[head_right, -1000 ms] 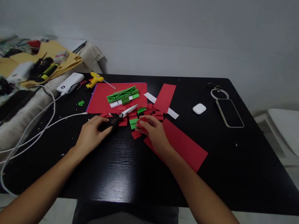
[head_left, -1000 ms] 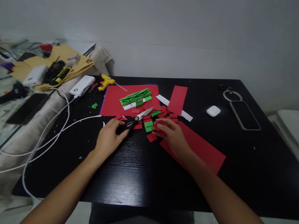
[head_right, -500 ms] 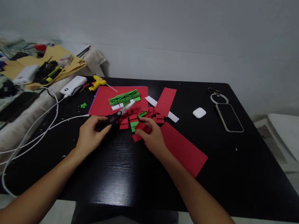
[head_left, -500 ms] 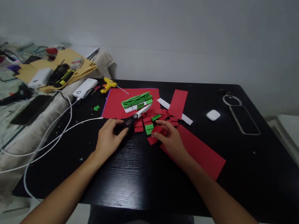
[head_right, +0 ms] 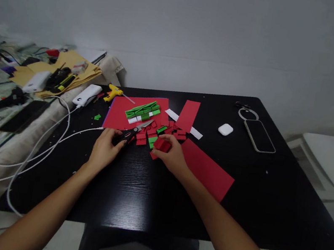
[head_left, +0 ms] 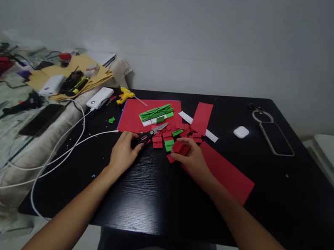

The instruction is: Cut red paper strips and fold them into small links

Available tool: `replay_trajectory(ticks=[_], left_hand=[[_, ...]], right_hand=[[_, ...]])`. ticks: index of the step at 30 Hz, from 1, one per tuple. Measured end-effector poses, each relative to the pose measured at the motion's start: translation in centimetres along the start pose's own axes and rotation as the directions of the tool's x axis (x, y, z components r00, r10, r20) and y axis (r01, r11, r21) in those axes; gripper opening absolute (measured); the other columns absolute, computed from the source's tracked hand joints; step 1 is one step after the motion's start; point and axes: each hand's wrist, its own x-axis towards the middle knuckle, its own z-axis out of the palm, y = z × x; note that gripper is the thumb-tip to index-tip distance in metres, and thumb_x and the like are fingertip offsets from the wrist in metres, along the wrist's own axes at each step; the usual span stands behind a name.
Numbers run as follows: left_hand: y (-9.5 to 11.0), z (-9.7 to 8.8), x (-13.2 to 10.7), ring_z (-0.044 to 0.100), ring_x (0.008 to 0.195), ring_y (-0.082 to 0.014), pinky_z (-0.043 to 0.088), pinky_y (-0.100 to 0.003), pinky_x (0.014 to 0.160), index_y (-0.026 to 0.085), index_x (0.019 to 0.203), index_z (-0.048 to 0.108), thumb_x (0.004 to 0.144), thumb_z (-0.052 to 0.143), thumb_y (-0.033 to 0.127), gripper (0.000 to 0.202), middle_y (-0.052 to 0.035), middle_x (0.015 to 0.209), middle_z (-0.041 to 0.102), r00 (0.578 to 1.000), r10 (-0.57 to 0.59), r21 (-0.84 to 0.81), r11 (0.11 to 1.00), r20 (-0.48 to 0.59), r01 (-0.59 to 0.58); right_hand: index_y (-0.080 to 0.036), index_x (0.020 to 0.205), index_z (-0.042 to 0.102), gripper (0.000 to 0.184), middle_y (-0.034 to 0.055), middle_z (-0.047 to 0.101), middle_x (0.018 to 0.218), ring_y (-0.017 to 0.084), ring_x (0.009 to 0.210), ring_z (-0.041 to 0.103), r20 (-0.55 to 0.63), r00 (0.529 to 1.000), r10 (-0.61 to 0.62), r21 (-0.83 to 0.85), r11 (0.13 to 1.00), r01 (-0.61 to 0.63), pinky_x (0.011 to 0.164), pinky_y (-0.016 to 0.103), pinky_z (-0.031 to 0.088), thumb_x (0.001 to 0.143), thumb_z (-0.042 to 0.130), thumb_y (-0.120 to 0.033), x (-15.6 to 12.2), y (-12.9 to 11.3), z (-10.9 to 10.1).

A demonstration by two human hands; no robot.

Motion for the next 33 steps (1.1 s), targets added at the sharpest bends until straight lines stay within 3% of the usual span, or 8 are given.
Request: replay_trajectory(ticks=[6, 14, 20, 25, 29, 33], left_hand=[[0.3, -0.3, 0.1, 0.063, 0.094, -0.0246, 0.049, -0.037, 0.080, 0.021, 0.097, 0.055, 0.082, 0.069, 0.022, 0.020, -0.0064, 0.106, 0.064, 0.999, -0.013, -0.073, 0.997, 0.037, 0.016], [0.5, -0.4, -0.1, 0.060, 0.097, -0.0263, 0.049, -0.040, 0.086, 0.021, 0.095, 0.061, 0.088, 0.061, 0.022, 0.007, -0.0075, 0.101, 0.063, 0.997, 0.064, -0.053, 0.997, 0.041, -0.061], [1.2, -0.6, -0.5, 0.057, 0.102, -0.0287, 0.047, -0.043, 0.091, 0.020, 0.094, 0.063, 0.091, 0.058, 0.025, 0.008, -0.0090, 0.102, 0.065, 0.992, 0.112, 0.025, 0.994, -0.060, -0.111], [2.2, -0.4, -1.2, 0.062, 0.097, -0.0227, 0.051, -0.036, 0.085, 0.021, 0.108, 0.061, 0.092, 0.059, 0.027, 0.017, -0.0069, 0.103, 0.066, 0.984, 0.171, -0.233, 0.956, -0.050, -0.177], [3.6, -0.3, -1.7, 0.062, 0.109, -0.0223, 0.053, -0.035, 0.086, 0.025, 0.128, 0.057, 0.092, 0.062, 0.029, 0.037, -0.0090, 0.121, 0.063, 0.976, 0.203, -0.479, 0.866, 0.076, -0.143], [4.5, -0.6, -1.2, 0.058, 0.120, -0.0249, 0.053, -0.038, 0.092, 0.025, 0.123, 0.062, 0.090, 0.065, 0.029, 0.033, -0.0112, 0.129, 0.060, 0.944, 0.262, -0.607, 0.790, 0.202, -0.089]], right_hand=[[-0.022, 0.105, 0.069, 0.041, 0.0032, 0.071, 0.094, 0.021, 0.082, 0.067, 0.017, 1.000, 0.025, -0.023, 0.999, -0.025, 0.078, 0.037, 0.054, 0.066, 0.082, -0.027, -0.1, -0.1, 0.1], [-0.026, 0.110, 0.072, 0.047, 0.0015, 0.074, 0.098, 0.021, 0.086, 0.070, 0.091, 0.996, 0.025, 0.098, 0.995, -0.034, 0.083, 0.038, 0.057, 0.065, 0.083, -0.022, -0.2, -0.3, 0.3], [-0.027, 0.114, 0.071, 0.049, 0.0013, 0.077, 0.094, 0.023, 0.091, 0.074, 0.161, 0.984, 0.073, 0.209, 0.972, -0.106, 0.091, 0.043, 0.057, 0.067, 0.084, -0.022, -0.4, -0.2, 0.6], [-0.026, 0.116, 0.072, 0.052, 0.0008, 0.077, 0.100, 0.024, 0.096, 0.075, 0.232, 0.968, 0.094, 0.221, 0.964, -0.147, 0.093, 0.043, 0.057, 0.066, 0.087, -0.024, -0.7, -0.5, 0.7], [-0.025, 0.119, 0.069, 0.054, 0.0030, 0.076, 0.108, 0.023, 0.098, 0.074, 0.359, 0.929, 0.084, 0.282, 0.940, -0.194, 0.091, 0.042, 0.058, 0.067, 0.086, -0.024, -0.8, -0.7, 0.6], [-0.025, 0.122, 0.061, 0.055, 0.0033, 0.076, 0.102, 0.020, 0.092, 0.075, 0.494, 0.866, 0.079, 0.345, 0.897, -0.278, 0.085, 0.038, 0.059, 0.072, 0.083, -0.024, -0.9, -0.6, 0.7]])
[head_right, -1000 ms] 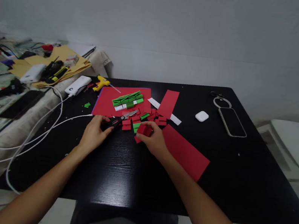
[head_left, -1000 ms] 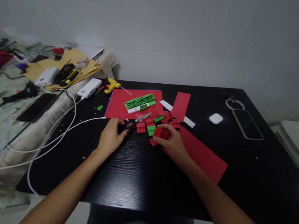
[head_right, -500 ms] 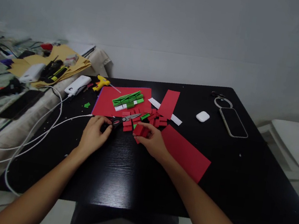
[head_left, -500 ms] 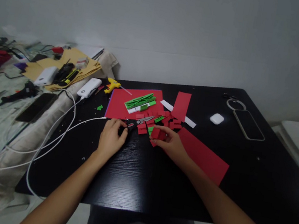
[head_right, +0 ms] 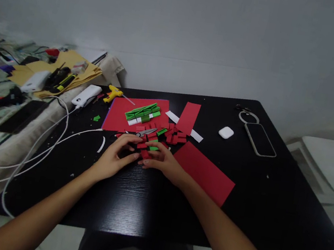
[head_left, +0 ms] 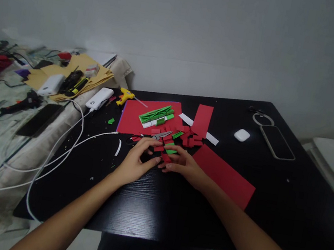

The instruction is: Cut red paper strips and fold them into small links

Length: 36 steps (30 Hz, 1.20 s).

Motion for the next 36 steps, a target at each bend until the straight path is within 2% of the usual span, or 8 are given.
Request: replay_trajectory(ticks=[5, 9, 14, 17, 22, 28, 32, 36], left_hand=[[-0.2, -0.5, 1.5, 0.064, 0.104, -0.0223, 0.054, -0.036, 0.087, 0.019, 0.094, 0.068, 0.087, 0.068, 0.029, 0.013, -0.0106, 0.112, 0.066, 0.984, -0.097, -0.166, 0.978, 0.152, 0.122], [-0.7, -0.3, 2.3, 0.065, 0.098, -0.0202, 0.052, -0.034, 0.086, 0.018, 0.085, 0.065, 0.087, 0.067, 0.035, 0.018, -0.0094, 0.109, 0.067, 0.980, -0.100, -0.225, 0.965, 0.172, 0.138], [-1.6, 0.3, 2.0, 0.061, 0.073, -0.0150, 0.049, -0.028, 0.070, 0.018, 0.089, 0.060, 0.088, 0.066, 0.041, 0.024, -0.0012, 0.079, 0.064, 0.981, -0.184, -0.292, 0.936, 0.064, 0.195], [-2.2, 0.5, 1.4, 0.058, 0.067, -0.0130, 0.047, -0.026, 0.066, 0.017, 0.089, 0.058, 0.088, 0.067, 0.041, 0.026, 0.0017, 0.071, 0.060, 0.980, -0.195, -0.319, 0.926, 0.048, 0.200], [-2.7, 0.5, 0.9, 0.061, 0.067, -0.0130, 0.047, -0.024, 0.066, 0.017, 0.095, 0.062, 0.089, 0.068, 0.038, 0.023, 0.0009, 0.071, 0.063, 0.984, -0.157, -0.309, 0.934, 0.087, 0.177], [-2.7, 0.7, 0.3, 0.062, 0.073, -0.0129, 0.048, -0.024, 0.070, 0.017, 0.109, 0.063, 0.090, 0.069, 0.034, 0.026, -0.0021, 0.082, 0.070, 0.995, -0.045, -0.157, 0.986, 0.085, 0.058], [-2.7, 0.7, 0.1, 0.063, 0.075, -0.0125, 0.050, -0.024, 0.072, 0.018, 0.114, 0.061, 0.092, 0.068, 0.033, 0.028, -0.0023, 0.085, 0.070, 0.996, 0.006, -0.087, 0.996, 0.085, 0.002], [-2.7, 0.7, 0.0, 0.065, 0.077, -0.0135, 0.051, -0.024, 0.071, 0.019, 0.114, 0.062, 0.092, 0.066, 0.034, 0.027, -0.0030, 0.087, 0.071, 0.997, 0.002, -0.039, 0.999, 0.078, 0.002]], right_hand=[[-0.024, 0.120, 0.058, 0.048, 0.0050, 0.076, 0.102, 0.022, 0.090, 0.076, 0.040, 0.997, 0.065, 0.082, 0.994, -0.068, 0.086, 0.039, 0.058, 0.077, 0.080, -0.026, 0.0, 0.3, 0.1], [-0.023, 0.119, 0.059, 0.043, 0.0084, 0.076, 0.107, 0.024, 0.095, 0.076, 0.053, 0.995, 0.087, 0.091, 0.992, -0.092, 0.088, 0.041, 0.057, 0.080, 0.076, -0.030, 0.0, 0.4, 0.0], [-0.024, 0.111, 0.068, 0.035, 0.0060, 0.071, 0.112, 0.022, 0.102, 0.071, -0.042, 0.999, -0.019, -0.147, 0.989, 0.013, 0.085, 0.036, 0.057, 0.080, 0.078, -0.036, -0.1, 0.0, -0.2], [-0.022, 0.104, 0.071, 0.029, 0.0043, 0.070, 0.104, 0.018, 0.092, 0.068, -0.136, 0.983, -0.127, -0.300, 0.951, 0.081, 0.082, 0.032, 0.057, 0.085, 0.072, -0.043, -0.1, -0.2, 0.1], [-0.019, 0.096, 0.073, 0.033, 0.0029, 0.070, 0.087, 0.017, 0.080, 0.066, -0.225, 0.963, -0.151, -0.423, 0.905, 0.044, 0.076, 0.032, 0.057, 0.082, 0.074, -0.049, 0.1, 0.0, 0.2], [-0.017, 0.085, 0.075, 0.032, 0.0035, 0.071, 0.083, 0.018, 0.079, 0.068, -0.229, 0.973, -0.027, -0.230, 0.973, -0.027, 0.076, 0.034, 0.060, 0.081, 0.075, -0.049, 0.2, 0.3, -0.2], [-0.017, 0.088, 0.077, 0.030, 0.0030, 0.071, 0.083, 0.017, 0.077, 0.068, -0.220, 0.975, 0.004, -0.244, 0.968, -0.059, 0.074, 0.033, 0.061, 0.075, 0.082, -0.044, 0.2, 0.4, -0.2], [-0.017, 0.084, 0.076, 0.028, 0.0010, 0.071, 0.077, 0.016, 0.074, 0.069, -0.221, 0.975, 0.033, -0.233, 0.969, -0.085, 0.071, 0.032, 0.062, 0.070, 0.085, -0.039, 0.2, 0.6, -0.1]])
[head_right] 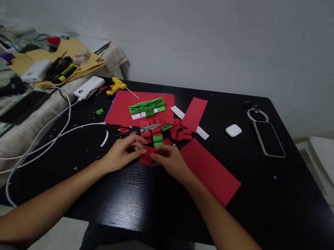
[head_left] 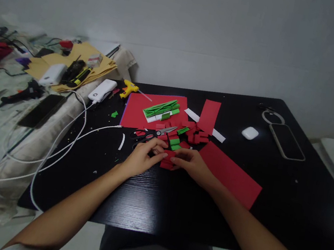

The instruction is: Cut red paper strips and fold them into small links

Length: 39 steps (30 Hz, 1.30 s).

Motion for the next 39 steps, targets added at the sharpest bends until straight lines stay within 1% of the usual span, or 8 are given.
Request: replay_trajectory(ticks=[5, 8, 11, 15, 23, 29, 35, 39], left_hand=[[-0.1, 0.4, 0.0, 0.065, 0.077, -0.0127, 0.052, -0.025, 0.075, 0.018, 0.113, 0.061, 0.090, 0.069, 0.032, 0.027, -0.0024, 0.088, 0.070, 1.000, -0.013, -0.071, 0.997, 0.015, 0.014], [-0.2, 0.8, 0.1, 0.063, 0.073, -0.0121, 0.051, -0.024, 0.071, 0.017, 0.113, 0.061, 0.086, 0.072, 0.032, 0.032, -0.0016, 0.084, 0.068, 0.994, -0.102, -0.211, 0.972, 0.036, 0.107], [-0.2, 1.0, 0.3, 0.062, 0.070, -0.0123, 0.049, -0.024, 0.067, 0.015, 0.101, 0.065, 0.082, 0.076, 0.033, 0.029, -0.0015, 0.077, 0.067, 0.977, -0.208, -0.292, 0.933, 0.047, 0.212], [0.0, 0.9, 0.5, 0.061, 0.065, -0.0124, 0.048, -0.023, 0.064, 0.013, 0.090, 0.068, 0.080, 0.077, 0.033, 0.024, -0.0015, 0.071, 0.066, 0.962, -0.266, -0.315, 0.910, 0.056, 0.270], [0.5, 0.4, 0.7, 0.064, 0.064, -0.0116, 0.050, -0.022, 0.064, 0.014, 0.090, 0.070, 0.083, 0.067, 0.019, 0.009, -0.0002, 0.069, 0.067, 0.971, -0.217, -0.373, 0.897, 0.100, 0.239], [0.6, 0.1, 0.6, 0.065, 0.065, -0.0133, 0.052, -0.024, 0.064, 0.014, 0.089, 0.073, 0.086, 0.065, 0.020, 0.010, -0.0032, 0.074, 0.070, 0.983, -0.157, -0.332, 0.926, 0.093, 0.179], [1.1, -0.3, 0.4, 0.068, 0.089, -0.0172, 0.054, -0.028, 0.077, 0.020, 0.096, 0.077, 0.093, 0.056, 0.013, 0.022, -0.0075, 0.098, 0.073, 0.994, 0.111, -0.007, 0.994, 0.015, -0.111], [1.5, -0.4, 0.3, 0.069, 0.094, -0.0175, 0.054, -0.030, 0.085, 0.022, 0.099, 0.076, 0.093, 0.052, 0.009, 0.028, -0.0074, 0.102, 0.073, 0.985, 0.169, 0.055, 0.984, 0.038, -0.171]], right_hand=[[-0.016, 0.084, 0.076, 0.029, 0.0025, 0.072, 0.078, 0.017, 0.073, 0.069, -0.018, 0.999, -0.034, -0.077, 0.997, 0.033, 0.069, 0.031, 0.059, 0.073, 0.082, -0.041, 0.2, 0.3, -0.1], [-0.016, 0.084, 0.075, 0.028, 0.0028, 0.073, 0.077, 0.017, 0.071, 0.068, -0.052, 0.995, -0.086, -0.157, 0.985, 0.077, 0.069, 0.031, 0.057, 0.074, 0.081, -0.041, 0.2, 0.5, -0.2], [-0.017, 0.082, 0.073, 0.026, 0.0015, 0.072, 0.075, 0.016, 0.067, 0.067, -0.089, 0.988, -0.126, -0.194, 0.975, 0.107, 0.067, 0.029, 0.055, 0.073, 0.082, -0.040, 0.2, 0.7, -0.1], [-0.018, 0.083, 0.071, 0.027, 0.0012, 0.072, 0.076, 0.016, 0.068, 0.068, -0.090, 0.986, -0.141, -0.137, 0.982, 0.128, 0.065, 0.028, 0.056, 0.072, 0.083, -0.039, 0.3, 0.9, 0.0], [-0.020, 0.083, 0.076, 0.017, 0.0011, 0.073, 0.079, 0.017, 0.074, 0.070, -0.055, 0.992, -0.118, 0.003, 0.993, 0.118, 0.070, 0.030, 0.060, 0.073, 0.080, -0.033, 0.1, 0.4, 0.1], [-0.020, 0.082, 0.077, 0.013, 0.0021, 0.075, 0.082, 0.018, 0.076, 0.071, -0.039, 0.994, -0.102, 0.012, 0.995, 0.103, 0.073, 0.032, 0.061, 0.077, 0.075, -0.032, -0.3, -0.1, 0.0], [-0.019, 0.090, 0.074, 0.026, 0.0033, 0.072, 0.087, 0.019, 0.079, 0.070, -0.100, 0.989, -0.109, -0.037, 0.994, 0.106, 0.070, 0.033, 0.062, 0.076, 0.080, -0.041, -0.3, -0.3, 0.3], [-0.020, 0.091, 0.075, 0.027, 0.0042, 0.074, 0.088, 0.020, 0.082, 0.071, -0.112, 0.986, -0.119, -0.111, 0.988, 0.107, 0.077, 0.035, 0.060, 0.075, 0.082, -0.040, -0.1, 0.0, 0.2]])
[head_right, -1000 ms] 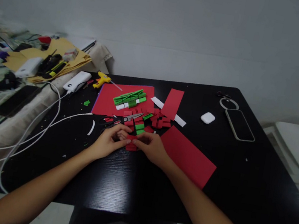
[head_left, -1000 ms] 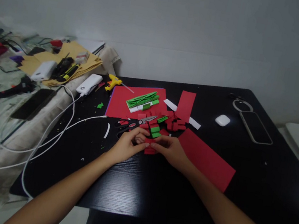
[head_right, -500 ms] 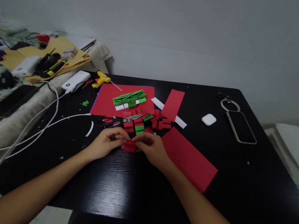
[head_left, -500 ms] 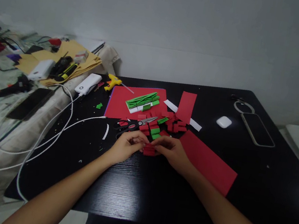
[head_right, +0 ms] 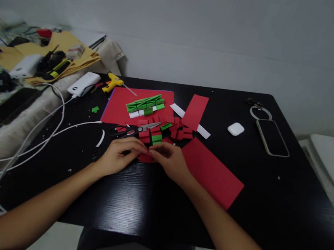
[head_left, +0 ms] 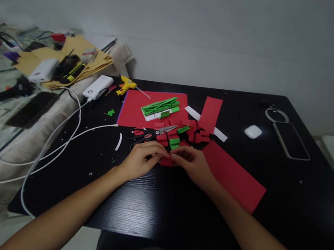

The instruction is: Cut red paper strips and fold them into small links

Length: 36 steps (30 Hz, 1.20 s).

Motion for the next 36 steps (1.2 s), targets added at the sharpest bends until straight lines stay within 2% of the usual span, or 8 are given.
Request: replay_trajectory(ticks=[2, 4, 7, 9, 12, 18, 24, 36], left_hand=[[0.05, -0.04, -0.05, 0.069, 0.095, -0.0180, 0.054, -0.031, 0.085, 0.020, 0.096, 0.076, 0.093, 0.052, 0.010, 0.026, -0.0080, 0.104, 0.073, 1.000, 0.001, -0.005, 1.000, 0.009, -0.001], [-0.01, 0.00, -0.13, 0.068, 0.089, -0.0172, 0.054, -0.029, 0.079, 0.018, 0.094, 0.073, 0.092, 0.055, 0.013, 0.019, -0.0078, 0.100, 0.072, 0.999, -0.044, -0.049, 0.998, 0.013, 0.045], [-0.23, 0.27, -0.22, 0.067, 0.071, -0.0136, 0.054, -0.024, 0.065, 0.016, 0.099, 0.066, 0.093, 0.059, 0.023, 0.011, -0.0040, 0.085, 0.069, 0.977, -0.213, -0.186, 0.960, 0.008, 0.211], [-0.41, 0.52, -0.20, 0.065, 0.062, -0.0119, 0.054, -0.022, 0.059, 0.016, 0.099, 0.064, 0.094, 0.060, 0.031, 0.017, -0.0010, 0.076, 0.066, 0.947, -0.319, -0.229, 0.921, 0.030, 0.317], [-0.69, 0.81, -0.13, 0.064, 0.057, -0.0114, 0.054, -0.021, 0.056, 0.015, 0.096, 0.067, 0.094, 0.061, 0.039, 0.024, -0.0006, 0.072, 0.066, 0.922, -0.376, -0.204, 0.899, 0.092, 0.387], [-0.91, 0.85, -0.14, 0.067, 0.057, -0.0120, 0.056, -0.021, 0.056, 0.016, 0.094, 0.069, 0.092, 0.065, 0.039, 0.024, -0.0017, 0.072, 0.069, 0.928, -0.363, -0.219, 0.902, 0.083, 0.373], [-0.86, 0.69, -0.22, 0.068, 0.058, -0.0125, 0.055, -0.021, 0.056, 0.016, 0.093, 0.069, 0.092, 0.065, 0.039, 0.023, -0.0017, 0.072, 0.070, 0.939, -0.335, -0.170, 0.924, 0.073, 0.343], [-0.63, 0.53, -0.26, 0.063, 0.061, -0.0114, 0.048, -0.020, 0.057, 0.016, 0.089, 0.071, 0.091, 0.066, 0.036, 0.020, -0.0011, 0.070, 0.069, 0.952, -0.302, -0.070, 0.950, 0.045, 0.305]], right_hand=[[-0.020, 0.090, 0.076, 0.025, 0.0038, 0.075, 0.088, 0.020, 0.081, 0.071, 0.001, 1.000, -0.002, -0.007, 1.000, 0.002, 0.077, 0.034, 0.059, 0.075, 0.081, -0.040, 0.04, 0.14, -0.01], [-0.021, 0.090, 0.076, 0.024, 0.0031, 0.076, 0.086, 0.020, 0.080, 0.071, -0.005, 1.000, -0.007, -0.025, 1.000, 0.007, 0.075, 0.033, 0.059, 0.076, 0.081, -0.039, -0.01, 0.18, 0.02], [-0.021, 0.091, 0.076, 0.022, 0.0028, 0.076, 0.086, 0.020, 0.079, 0.071, -0.030, 0.999, -0.042, -0.111, 0.993, 0.039, 0.075, 0.033, 0.058, 0.078, 0.078, -0.038, -0.22, 0.14, 0.14], [-0.022, 0.092, 0.077, 0.020, 0.0027, 0.077, 0.087, 0.020, 0.080, 0.071, -0.045, 0.996, -0.075, -0.165, 0.984, 0.066, 0.077, 0.034, 0.057, 0.080, 0.077, -0.038, -0.39, 0.16, 0.23], [-0.023, 0.093, 0.076, 0.019, 0.0030, 0.077, 0.089, 0.021, 0.083, 0.072, -0.046, 0.993, -0.111, -0.192, 0.976, 0.100, 0.079, 0.034, 0.057, 0.081, 0.075, -0.037, -0.51, 0.35, 0.33], [-0.021, 0.091, 0.075, 0.024, 0.0043, 0.077, 0.089, 0.021, 0.082, 0.073, -0.076, 0.995, -0.070, -0.114, 0.992, 0.061, 0.078, 0.036, 0.059, 0.078, 0.077, -0.041, -0.09, 0.81, 0.24], [-0.020, 0.092, 0.075, 0.032, 0.0045, 0.075, 0.087, 0.022, 0.081, 0.072, -0.042, 0.999, 0.004, -0.006, 1.000, -0.004, 0.077, 0.038, 0.061, 0.074, 0.081, -0.045, 0.04, 0.56, 0.08], [-0.019, 0.095, 0.075, 0.029, 0.0054, 0.074, 0.087, 0.021, 0.079, 0.071, -0.016, 0.999, -0.039, -0.083, 0.996, 0.038, 0.076, 0.037, 0.060, 0.078, 0.077, -0.042, -0.17, 0.41, 0.05]])
